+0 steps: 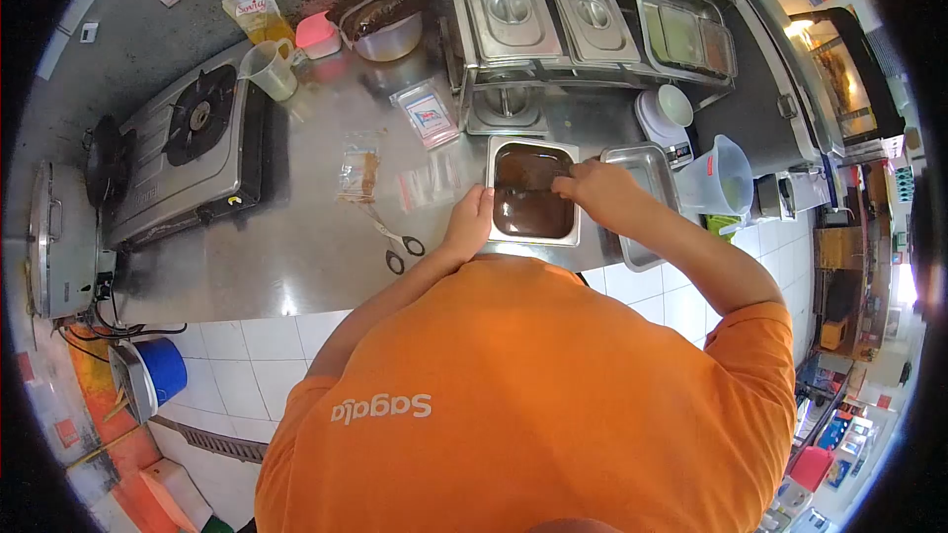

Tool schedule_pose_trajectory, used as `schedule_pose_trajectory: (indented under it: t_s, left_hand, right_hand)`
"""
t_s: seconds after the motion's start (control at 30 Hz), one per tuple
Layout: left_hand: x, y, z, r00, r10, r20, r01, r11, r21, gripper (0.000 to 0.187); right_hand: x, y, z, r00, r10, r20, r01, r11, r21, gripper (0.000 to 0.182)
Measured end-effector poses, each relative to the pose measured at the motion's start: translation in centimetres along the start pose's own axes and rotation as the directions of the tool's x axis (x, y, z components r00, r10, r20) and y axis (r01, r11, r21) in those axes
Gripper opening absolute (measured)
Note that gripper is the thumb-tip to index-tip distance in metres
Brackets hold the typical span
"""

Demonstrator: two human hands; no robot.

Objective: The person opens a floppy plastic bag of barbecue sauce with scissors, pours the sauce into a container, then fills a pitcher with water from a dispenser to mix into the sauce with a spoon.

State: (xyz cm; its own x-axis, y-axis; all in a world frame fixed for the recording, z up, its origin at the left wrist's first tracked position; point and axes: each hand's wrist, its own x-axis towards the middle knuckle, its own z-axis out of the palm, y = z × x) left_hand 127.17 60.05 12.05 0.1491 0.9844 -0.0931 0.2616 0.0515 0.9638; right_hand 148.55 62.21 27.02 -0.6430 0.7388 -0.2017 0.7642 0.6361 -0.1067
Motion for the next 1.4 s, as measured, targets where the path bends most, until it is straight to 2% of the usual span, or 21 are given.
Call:
schedule_pose_trajectory:
  t_s: [0.13,0.2,0.23,0.33,0.4,0.53,0.6,0.63,0.7,0.73,0.8,0.83,0.9,0.93,1.0,1.03,1.1,1.13,1.2,1.33,1.4]
  left_hand:
    - [0.1,0.2,0.0,1.000,-0.011,0.003,0.011,1.000,0.008,0.032]
    - [0.0,0.4,-0.1,0.999,-0.024,0.021,0.024,1.000,0.002,0.032]
    - [0.0,0.4,-0.1,0.999,-0.026,0.022,0.026,1.000,0.001,0.032]
    - [0.0,0.3,0.0,1.000,0.000,-0.001,0.000,1.000,0.007,0.032]
    - [0.0,0.2,0.1,1.000,0.007,-0.005,-0.007,1.000,-0.008,0.032]
    - [0.1,-0.1,0.2,1.000,0.028,-0.011,-0.028,1.000,0.000,0.032]
    - [0.1,-0.1,0.1,1.000,0.023,-0.007,-0.023,1.000,-0.009,0.032]
    - [0.1,-0.1,0.1,1.000,0.021,-0.009,-0.021,1.000,-0.009,0.032]
    - [0.1,-0.2,0.1,1.000,-0.004,0.010,0.004,1.000,0.018,0.033]
    - [0.2,-0.2,0.1,1.000,-0.006,0.011,0.006,1.000,0.017,0.033]
    - [0.2,-0.3,0.1,1.000,-0.019,0.016,0.018,0.999,0.026,0.033]
    - [0.2,-0.3,0.3,1.000,-0.023,0.017,0.023,0.999,0.025,0.033]
    - [0.2,-0.2,0.5,0.998,0.045,-0.054,-0.047,0.999,-0.026,0.031]
    - [0.1,-0.2,0.5,0.998,0.044,-0.052,-0.045,0.999,-0.024,0.031]
    - [0.1,0.0,0.3,0.998,0.042,-0.047,-0.042,0.999,-0.002,0.031]
    - [0.1,0.1,0.3,0.998,0.041,-0.044,-0.042,0.999,-0.001,0.031]
    - [0.1,0.1,0.4,0.997,0.059,-0.058,-0.059,0.998,-0.001,0.030]
    - [0.1,0.1,0.4,0.997,0.059,-0.058,-0.059,0.998,-0.001,0.030]
    - [0.2,-0.1,0.3,1.000,-0.003,-0.017,0.003,1.000,0.022,0.030]
    - [0.2,-0.4,0.4,0.999,0.030,-0.021,-0.030,0.999,-0.021,0.030]
    - [0.2,-0.3,0.5,0.999,0.038,-0.039,-0.038,0.999,-0.008,0.030]
  right_hand:
    - [-1.4,0.3,-1.4,0.996,-0.066,0.057,0.068,0.997,-0.042,0.023]
    - [-1.9,0.3,-2.4,0.987,-0.133,0.089,0.150,0.960,-0.237,0.026]
    - [-2.0,0.3,-3.1,0.987,-0.132,0.090,0.150,0.960,-0.235,0.026]
    - [-1.5,0.7,-4.4,0.993,-0.107,0.056,0.119,0.951,-0.285,0.029]
    - [-1.0,0.7,-4.6,0.998,-0.052,-0.025,0.042,0.956,-0.290,0.029]
    - [-0.2,1.8,-1.8,0.999,0.003,-0.049,-0.018,0.951,-0.309,0.026]
    - [-0.4,2.7,-0.2,0.993,0.115,0.032,-0.107,0.977,-0.185,0.020]
    - [-0.6,3.0,0.6,0.993,0.112,0.033,-0.104,0.977,-0.185,0.020]
    - [-1.4,3.0,2.1,0.958,0.225,0.178,-0.196,0.966,-0.170,0.019]
    - [-1.9,2.9,2.8,0.957,0.226,0.180,-0.196,0.966,-0.170,0.019]
    - [-2.9,2.4,3.7,0.960,0.256,0.115,-0.262,0.964,0.036,0.017]
    - [-3.3,2.1,3.9,0.959,0.256,0.119,-0.262,0.964,0.038,0.017]
    - [-4.0,1.3,4.1,0.959,0.246,0.141,-0.275,0.926,0.260,0.017]
    - [-4.2,1.0,4.5,0.959,0.247,0.141,-0.277,0.924,0.263,0.017]
    - [-4.3,0.4,5.2,0.948,0.291,0.131,-0.319,0.844,0.432,0.017]
    - [-4.2,0.2,5.3,0.947,0.293,0.132,-0.321,0.842,0.434,0.017]
    - [-3.6,-0.5,4.8,0.864,0.419,0.279,-0.496,0.616,0.612,0.018]
    - [-3.5,0.0,6.1,0.864,0.419,0.278,-0.496,0.616,0.612,0.018]
    - [-3.1,1.1,9.0,0.890,0.411,0.195,-0.378,0.427,0.821,0.020]
    - [-2.4,1.1,7.4,0.839,0.531,0.116,-0.435,0.528,0.730,0.019]
    - [-2.5,1.6,8.3,0.892,0.452,0.035,-0.385,0.714,0.585,0.017]
